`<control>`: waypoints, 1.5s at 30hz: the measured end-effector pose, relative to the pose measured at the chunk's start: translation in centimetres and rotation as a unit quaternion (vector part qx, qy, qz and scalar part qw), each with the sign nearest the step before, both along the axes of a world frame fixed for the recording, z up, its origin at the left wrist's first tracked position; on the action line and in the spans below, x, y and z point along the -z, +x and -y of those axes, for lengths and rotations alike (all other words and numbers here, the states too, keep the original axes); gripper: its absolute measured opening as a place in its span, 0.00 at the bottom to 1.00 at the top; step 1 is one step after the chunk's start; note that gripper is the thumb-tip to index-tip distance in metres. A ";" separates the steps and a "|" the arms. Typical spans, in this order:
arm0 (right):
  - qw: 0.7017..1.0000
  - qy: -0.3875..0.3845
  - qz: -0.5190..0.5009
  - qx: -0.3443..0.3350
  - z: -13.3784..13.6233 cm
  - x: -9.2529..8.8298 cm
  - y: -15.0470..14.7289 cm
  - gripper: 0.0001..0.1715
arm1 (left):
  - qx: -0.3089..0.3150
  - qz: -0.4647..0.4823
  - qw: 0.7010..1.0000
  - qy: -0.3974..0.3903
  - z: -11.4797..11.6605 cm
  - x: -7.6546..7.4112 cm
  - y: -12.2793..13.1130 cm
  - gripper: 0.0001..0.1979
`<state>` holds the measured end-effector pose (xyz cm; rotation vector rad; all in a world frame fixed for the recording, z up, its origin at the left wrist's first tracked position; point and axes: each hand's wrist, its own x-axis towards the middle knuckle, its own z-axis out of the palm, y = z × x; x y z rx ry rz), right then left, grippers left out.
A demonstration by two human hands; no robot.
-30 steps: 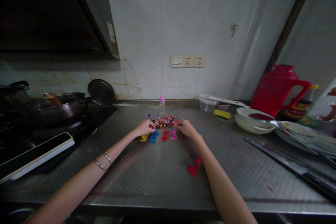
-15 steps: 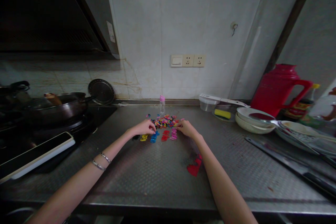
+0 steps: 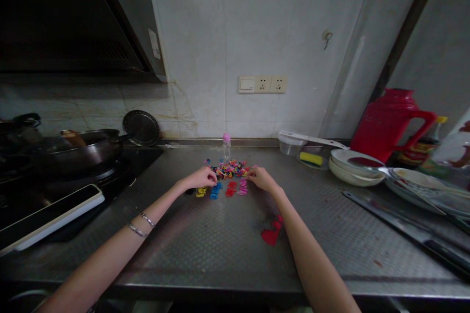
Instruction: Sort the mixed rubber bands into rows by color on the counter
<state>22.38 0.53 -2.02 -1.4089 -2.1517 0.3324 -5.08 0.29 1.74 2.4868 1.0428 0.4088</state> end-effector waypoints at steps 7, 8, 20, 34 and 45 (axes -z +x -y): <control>1.000 0.011 0.005 0.008 0.1 -0.1 0.4 0.11 | -0.007 0.001 1.000 -0.030 -0.1 -0.3 -0.6 0.09; 1.000 0.011 0.005 0.017 0.1 -0.1 0.5 0.11 | -0.007 0.005 0.999 -0.033 -0.1 -0.4 -0.6 0.10; 0.990 0.051 0.096 0.085 0.7 0.3 -0.2 0.14 | -0.148 0.135 0.979 -0.032 -3.4 0.4 -4.9 0.14; 0.982 0.056 0.147 0.107 0.7 0.2 -1.4 0.13 | -0.338 0.249 0.900 -0.120 -4.2 2.4 -9.4 0.22; 0.990 0.041 0.079 0.109 0.2 0.7 -1.1 0.11 | -0.323 0.245 0.904 -0.136 -4.6 3.0 -9.6 0.20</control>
